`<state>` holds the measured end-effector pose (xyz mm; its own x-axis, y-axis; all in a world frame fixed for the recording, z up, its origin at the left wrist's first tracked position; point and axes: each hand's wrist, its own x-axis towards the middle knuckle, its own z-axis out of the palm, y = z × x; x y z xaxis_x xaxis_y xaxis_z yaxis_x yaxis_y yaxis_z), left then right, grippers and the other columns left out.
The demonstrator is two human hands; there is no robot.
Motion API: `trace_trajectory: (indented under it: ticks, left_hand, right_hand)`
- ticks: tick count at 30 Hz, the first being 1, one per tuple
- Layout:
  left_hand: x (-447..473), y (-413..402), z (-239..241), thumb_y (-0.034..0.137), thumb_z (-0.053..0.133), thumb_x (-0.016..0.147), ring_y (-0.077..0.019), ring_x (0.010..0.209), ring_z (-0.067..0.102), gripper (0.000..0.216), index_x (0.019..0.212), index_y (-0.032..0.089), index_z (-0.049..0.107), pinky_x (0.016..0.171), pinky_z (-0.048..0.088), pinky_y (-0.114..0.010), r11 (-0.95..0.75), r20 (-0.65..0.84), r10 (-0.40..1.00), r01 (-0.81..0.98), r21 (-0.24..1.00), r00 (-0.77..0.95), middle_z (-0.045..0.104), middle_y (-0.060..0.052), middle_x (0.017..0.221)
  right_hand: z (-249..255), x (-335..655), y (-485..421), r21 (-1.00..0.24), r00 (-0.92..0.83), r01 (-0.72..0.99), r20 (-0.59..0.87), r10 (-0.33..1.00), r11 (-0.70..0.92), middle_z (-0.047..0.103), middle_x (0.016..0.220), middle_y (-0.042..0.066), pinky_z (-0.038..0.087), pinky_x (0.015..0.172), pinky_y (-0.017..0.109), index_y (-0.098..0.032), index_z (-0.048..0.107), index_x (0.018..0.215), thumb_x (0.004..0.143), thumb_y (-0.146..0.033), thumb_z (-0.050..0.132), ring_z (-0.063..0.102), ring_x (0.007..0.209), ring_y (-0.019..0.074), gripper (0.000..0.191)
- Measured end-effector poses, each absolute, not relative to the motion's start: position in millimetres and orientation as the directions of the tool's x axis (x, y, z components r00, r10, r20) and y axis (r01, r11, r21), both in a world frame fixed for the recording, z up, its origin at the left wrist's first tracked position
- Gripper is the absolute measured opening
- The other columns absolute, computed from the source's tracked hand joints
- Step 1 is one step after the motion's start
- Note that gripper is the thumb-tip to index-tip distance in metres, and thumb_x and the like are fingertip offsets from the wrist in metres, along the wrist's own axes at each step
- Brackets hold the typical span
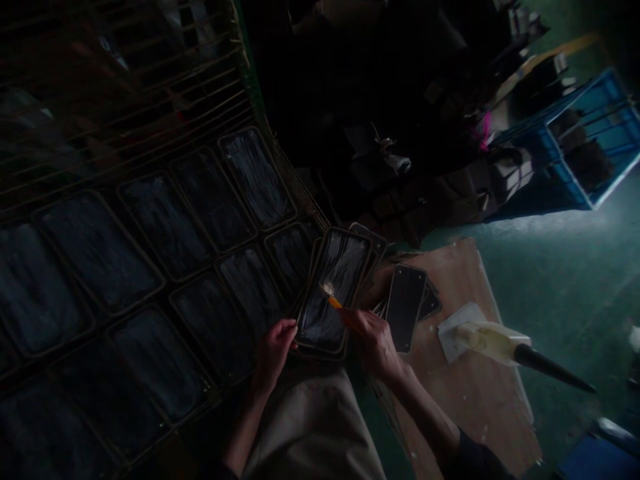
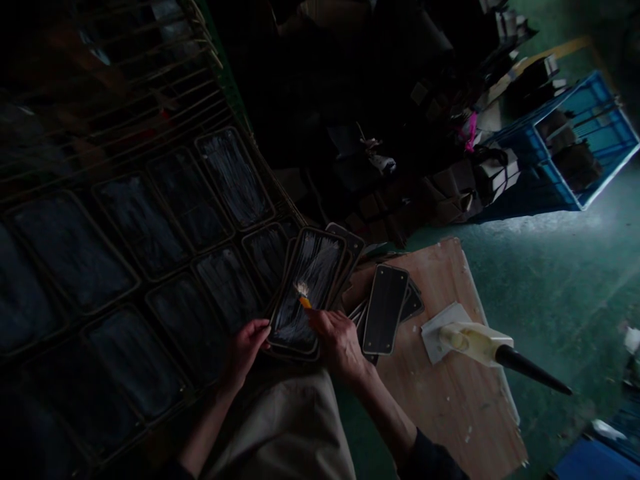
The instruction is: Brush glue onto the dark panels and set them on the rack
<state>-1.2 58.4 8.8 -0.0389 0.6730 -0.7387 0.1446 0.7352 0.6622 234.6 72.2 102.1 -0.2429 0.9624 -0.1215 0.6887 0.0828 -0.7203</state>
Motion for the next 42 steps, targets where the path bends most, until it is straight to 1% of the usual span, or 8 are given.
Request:
trace_trajectory:
  ticks: [6, 12, 19, 24, 28, 32, 37, 42]
  left_hand:
    - [-2, 58, 7, 0.042, 0.074, 0.066, -0.0124, 0.057, 0.061, 0.038, 0.091, 0.013, 0.069, 0.049, 0.052, -0.022, 0.749, -0.749, 0.662, -0.006, 0.663, -0.031, 0.069, -0.003, 0.077]
    - [-5, 60, 10, 0.041, 0.074, 0.068, -0.0126, 0.06, 0.062, 0.038, 0.092, 0.013, 0.069, 0.051, 0.053, -0.022, 0.762, -0.762, 0.647, -0.014, 0.647, -0.014, 0.068, -0.003, 0.075]
    - [-6, 54, 4, 0.04, 0.072, 0.07, -0.0155, 0.065, 0.063, 0.036, 0.093, 0.013, 0.069, 0.052, 0.054, -0.025, 0.73, -0.73, 0.683, 0.011, 0.683, -0.018, 0.068, -0.005, 0.078]
    - [-6, 53, 3, 0.039, 0.069, 0.073, -0.0135, 0.061, 0.061, 0.033, 0.094, 0.014, 0.069, 0.053, 0.053, -0.024, 0.702, -0.703, 0.711, 0.063, 0.71, -0.007, 0.068, -0.004, 0.08]
    - [-4, 58, 10, 0.037, 0.068, 0.073, -0.0113, 0.054, 0.059, 0.03, 0.093, 0.014, 0.069, 0.051, 0.051, -0.022, 0.716, -0.719, 0.695, 0.107, 0.69, -0.013, 0.068, -0.003, 0.077]
    - [-1, 59, 14, 0.041, 0.07, 0.069, -0.0117, 0.054, 0.06, 0.034, 0.09, 0.015, 0.068, 0.05, 0.05, -0.023, 0.727, -0.727, 0.686, 0.084, 0.682, -0.036, 0.068, -0.003, 0.078]
    - [-3, 56, 11, 0.047, 0.071, 0.068, -0.0152, 0.064, 0.063, 0.041, 0.092, 0.015, 0.066, 0.053, 0.053, -0.024, 0.716, -0.717, 0.697, 0.028, 0.697, 0.005, 0.067, -0.004, 0.078]
    - [-5, 55, 9, 0.044, 0.071, 0.069, -0.015, 0.064, 0.063, 0.042, 0.097, 0.014, 0.065, 0.054, 0.053, -0.026, 0.724, -0.726, 0.688, 0.048, 0.688, 0.028, 0.068, -0.004, 0.08]
  right_hand:
    - [104, 204, 26, -0.793, -0.309, 0.609, -0.234, 0.922, 0.003, 0.063, 0.081, 0.003, 0.041, 0.066, 0.026, -0.021, 0.054, 0.12, 0.098, -0.018, 0.039, 0.058, 0.071, 0.0149, 0.027]
    - [103, 194, 21, -0.835, -0.089, 0.521, -0.26, 0.961, -0.178, 0.066, 0.086, 0.004, 0.047, 0.067, 0.024, -0.022, 0.054, 0.121, 0.097, -0.022, 0.042, 0.062, 0.074, 0.015, 0.027]
    - [109, 185, -4, -0.822, -0.05, 0.472, -0.386, 0.921, -0.318, 0.069, 0.089, 0.006, 0.049, 0.067, 0.021, -0.02, 0.058, 0.116, 0.097, -0.023, 0.042, 0.066, 0.077, 0.0147, 0.025]
    - [110, 216, -9, -0.777, 0.066, 0.49, -0.419, 0.906, -0.395, 0.07, 0.082, 0.003, 0.052, 0.066, 0.022, -0.018, 0.057, 0.115, 0.097, -0.028, 0.044, 0.068, 0.073, 0.0147, 0.025]
    - [113, 242, 4, -0.721, 0.204, 0.58, -0.323, 0.924, -0.38, 0.07, 0.077, 0.002, 0.052, 0.059, 0.021, -0.019, 0.059, 0.111, 0.096, -0.03, 0.047, 0.068, 0.067, 0.0146, 0.022]
    - [122, 244, 34, -0.709, 0.282, 0.637, -0.149, 0.948, -0.301, 0.071, 0.082, 0.002, 0.053, 0.061, 0.023, -0.02, 0.057, 0.114, 0.095, -0.029, 0.049, 0.068, 0.066, 0.0145, 0.023]
    - [121, 226, 79, -0.774, 0.201, 0.604, -0.083, 0.976, -0.19, 0.071, 0.087, 0.002, 0.052, 0.067, 0.021, -0.022, 0.056, 0.116, 0.096, -0.025, 0.047, 0.068, 0.073, 0.0125, 0.022]
    - [108, 221, 99, -0.813, 0.055, 0.564, -0.139, 0.989, -0.145, 0.07, 0.081, 0.001, 0.049, 0.063, 0.02, -0.02, 0.057, 0.114, 0.096, -0.026, 0.046, 0.067, 0.068, 0.0125, 0.021]
